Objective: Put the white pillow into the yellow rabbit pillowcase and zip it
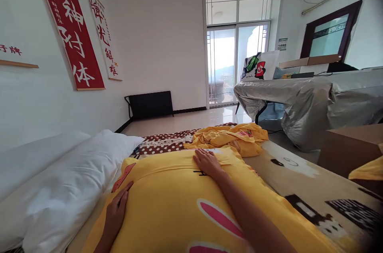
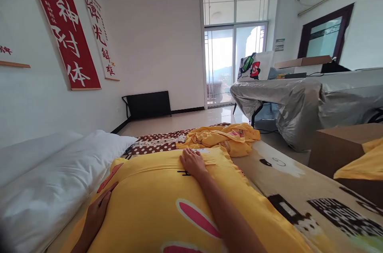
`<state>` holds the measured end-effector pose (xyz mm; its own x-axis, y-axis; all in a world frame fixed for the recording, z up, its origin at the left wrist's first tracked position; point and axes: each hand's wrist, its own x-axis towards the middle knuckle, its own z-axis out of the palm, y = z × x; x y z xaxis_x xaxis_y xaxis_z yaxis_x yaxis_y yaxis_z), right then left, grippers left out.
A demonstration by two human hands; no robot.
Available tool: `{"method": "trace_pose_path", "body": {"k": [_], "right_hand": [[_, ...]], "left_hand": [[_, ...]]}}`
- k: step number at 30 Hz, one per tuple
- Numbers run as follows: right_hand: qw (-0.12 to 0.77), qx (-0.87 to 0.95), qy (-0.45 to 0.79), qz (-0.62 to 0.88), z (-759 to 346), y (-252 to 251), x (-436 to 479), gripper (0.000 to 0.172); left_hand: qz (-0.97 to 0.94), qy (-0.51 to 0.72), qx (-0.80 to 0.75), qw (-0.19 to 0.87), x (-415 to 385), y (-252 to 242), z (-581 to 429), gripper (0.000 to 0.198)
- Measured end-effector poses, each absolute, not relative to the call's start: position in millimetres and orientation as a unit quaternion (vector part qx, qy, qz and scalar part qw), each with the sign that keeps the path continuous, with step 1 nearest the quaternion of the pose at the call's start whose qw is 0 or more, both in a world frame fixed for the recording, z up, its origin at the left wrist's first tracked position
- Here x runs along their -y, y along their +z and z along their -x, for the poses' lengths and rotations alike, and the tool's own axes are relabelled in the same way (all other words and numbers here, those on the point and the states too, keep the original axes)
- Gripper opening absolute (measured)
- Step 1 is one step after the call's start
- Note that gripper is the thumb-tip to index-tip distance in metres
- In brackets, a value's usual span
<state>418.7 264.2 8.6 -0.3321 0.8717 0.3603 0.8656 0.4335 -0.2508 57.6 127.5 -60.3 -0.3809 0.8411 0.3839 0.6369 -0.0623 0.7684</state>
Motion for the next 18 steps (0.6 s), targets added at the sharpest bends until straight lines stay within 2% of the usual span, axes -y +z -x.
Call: {"method": "trace_pose_path", "body": {"k": [18], "right_hand": [[0.217,0.739,0.015,0.638,-519.6,-41.0,-270.9,0.05]], "left_hand": [[-0.518,0.525,-0.663,0.127,-125.4,-60.9,-65.3,0.058]]}}
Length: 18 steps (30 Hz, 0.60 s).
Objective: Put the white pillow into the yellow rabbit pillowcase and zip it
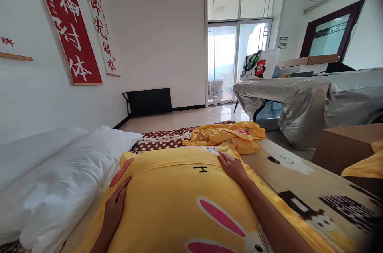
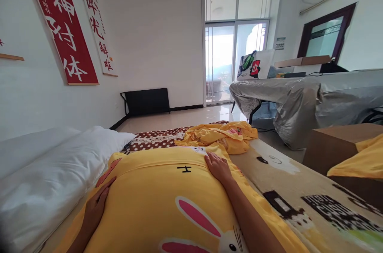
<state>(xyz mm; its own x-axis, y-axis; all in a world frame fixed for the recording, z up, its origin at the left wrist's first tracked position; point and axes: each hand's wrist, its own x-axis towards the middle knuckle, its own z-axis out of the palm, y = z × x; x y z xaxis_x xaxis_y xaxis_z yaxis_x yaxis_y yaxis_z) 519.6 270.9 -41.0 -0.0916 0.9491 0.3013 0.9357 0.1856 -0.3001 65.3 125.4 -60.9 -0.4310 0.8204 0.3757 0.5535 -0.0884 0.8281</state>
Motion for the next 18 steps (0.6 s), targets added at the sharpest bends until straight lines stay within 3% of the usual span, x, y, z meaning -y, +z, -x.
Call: {"method": "trace_pose_path", "body": {"k": [18], "right_hand": [[0.202,0.748,0.001,0.632,-520.0,-42.7,-271.8,0.049]], "left_hand": [[-0.506,0.542,-0.658,0.135,-123.0,-62.7,-64.2,0.058]]}}
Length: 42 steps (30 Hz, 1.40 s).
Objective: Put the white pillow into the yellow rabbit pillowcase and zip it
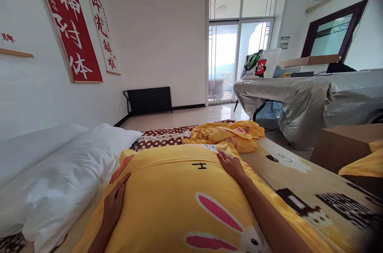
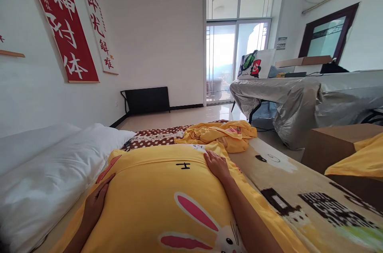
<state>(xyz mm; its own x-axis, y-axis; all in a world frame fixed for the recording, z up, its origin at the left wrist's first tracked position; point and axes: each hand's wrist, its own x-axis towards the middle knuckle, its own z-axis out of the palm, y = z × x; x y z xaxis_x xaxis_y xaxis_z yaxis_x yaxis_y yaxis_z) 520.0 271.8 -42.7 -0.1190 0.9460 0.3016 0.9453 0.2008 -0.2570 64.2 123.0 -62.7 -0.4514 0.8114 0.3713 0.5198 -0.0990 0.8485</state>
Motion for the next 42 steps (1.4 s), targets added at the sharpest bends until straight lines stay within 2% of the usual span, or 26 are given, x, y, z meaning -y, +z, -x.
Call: {"method": "trace_pose_path", "body": {"k": [42], "right_hand": [[0.23,0.712,0.047,0.661,-521.1,-46.1,-274.0,0.051]], "left_hand": [[-0.492,0.548,-0.664,0.126,-118.8,-56.9,-69.5,0.052]]}}
